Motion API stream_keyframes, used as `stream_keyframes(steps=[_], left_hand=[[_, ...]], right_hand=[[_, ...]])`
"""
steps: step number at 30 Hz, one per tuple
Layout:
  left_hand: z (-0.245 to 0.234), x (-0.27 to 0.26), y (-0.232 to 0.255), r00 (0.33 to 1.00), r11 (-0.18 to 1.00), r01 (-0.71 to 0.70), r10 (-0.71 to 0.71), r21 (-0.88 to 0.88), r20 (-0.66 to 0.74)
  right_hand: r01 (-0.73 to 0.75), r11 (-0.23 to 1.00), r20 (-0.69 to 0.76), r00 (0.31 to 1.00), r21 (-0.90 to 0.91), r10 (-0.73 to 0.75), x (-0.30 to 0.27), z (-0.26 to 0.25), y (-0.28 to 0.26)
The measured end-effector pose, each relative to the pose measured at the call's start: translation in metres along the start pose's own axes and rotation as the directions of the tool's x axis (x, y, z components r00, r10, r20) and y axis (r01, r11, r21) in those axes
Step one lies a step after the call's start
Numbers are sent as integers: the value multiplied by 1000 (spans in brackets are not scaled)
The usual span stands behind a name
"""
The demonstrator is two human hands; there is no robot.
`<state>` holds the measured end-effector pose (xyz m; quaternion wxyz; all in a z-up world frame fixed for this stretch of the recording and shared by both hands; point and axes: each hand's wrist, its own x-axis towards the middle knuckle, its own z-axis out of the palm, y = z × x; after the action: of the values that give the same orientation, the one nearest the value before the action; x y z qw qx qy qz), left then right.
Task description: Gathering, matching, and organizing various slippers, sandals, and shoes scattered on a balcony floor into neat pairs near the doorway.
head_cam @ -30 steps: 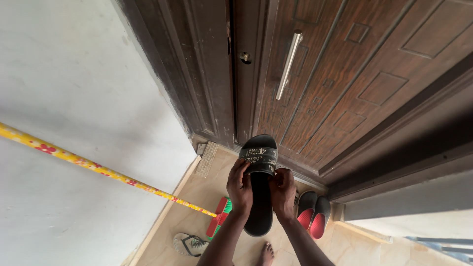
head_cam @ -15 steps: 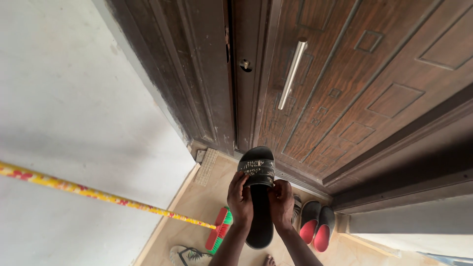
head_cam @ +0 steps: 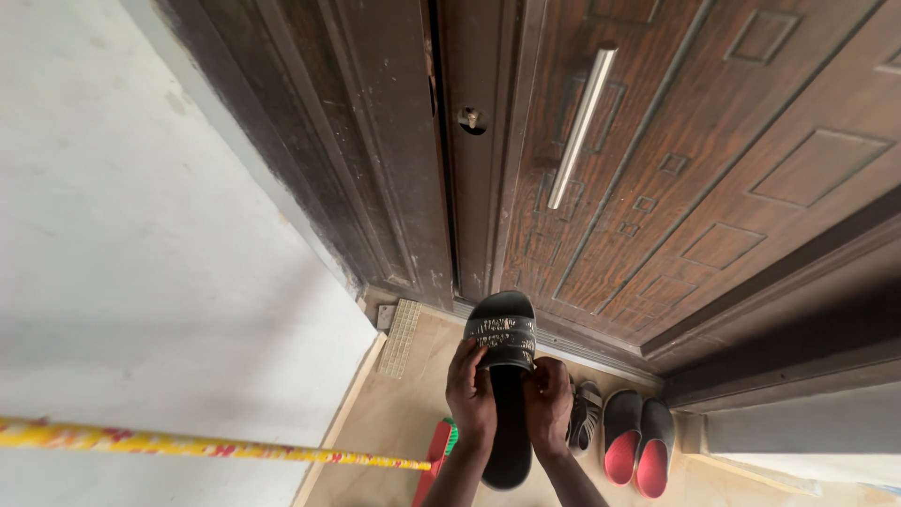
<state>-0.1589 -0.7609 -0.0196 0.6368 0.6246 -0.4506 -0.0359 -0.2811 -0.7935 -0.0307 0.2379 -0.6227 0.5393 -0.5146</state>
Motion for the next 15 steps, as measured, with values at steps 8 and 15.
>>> stream_keyframes(steps=[8, 15], left_hand=[[33, -20, -66, 1000, 999, 14, -15, -31, -11], [63, -36, -123, 996, 996, 91, -91, -15, -1]], right_hand=[[-84, 996, 5, 996, 24, 84, -5, 33, 58], [-50, 998, -1, 999, -30, 50, -7, 68, 118]])
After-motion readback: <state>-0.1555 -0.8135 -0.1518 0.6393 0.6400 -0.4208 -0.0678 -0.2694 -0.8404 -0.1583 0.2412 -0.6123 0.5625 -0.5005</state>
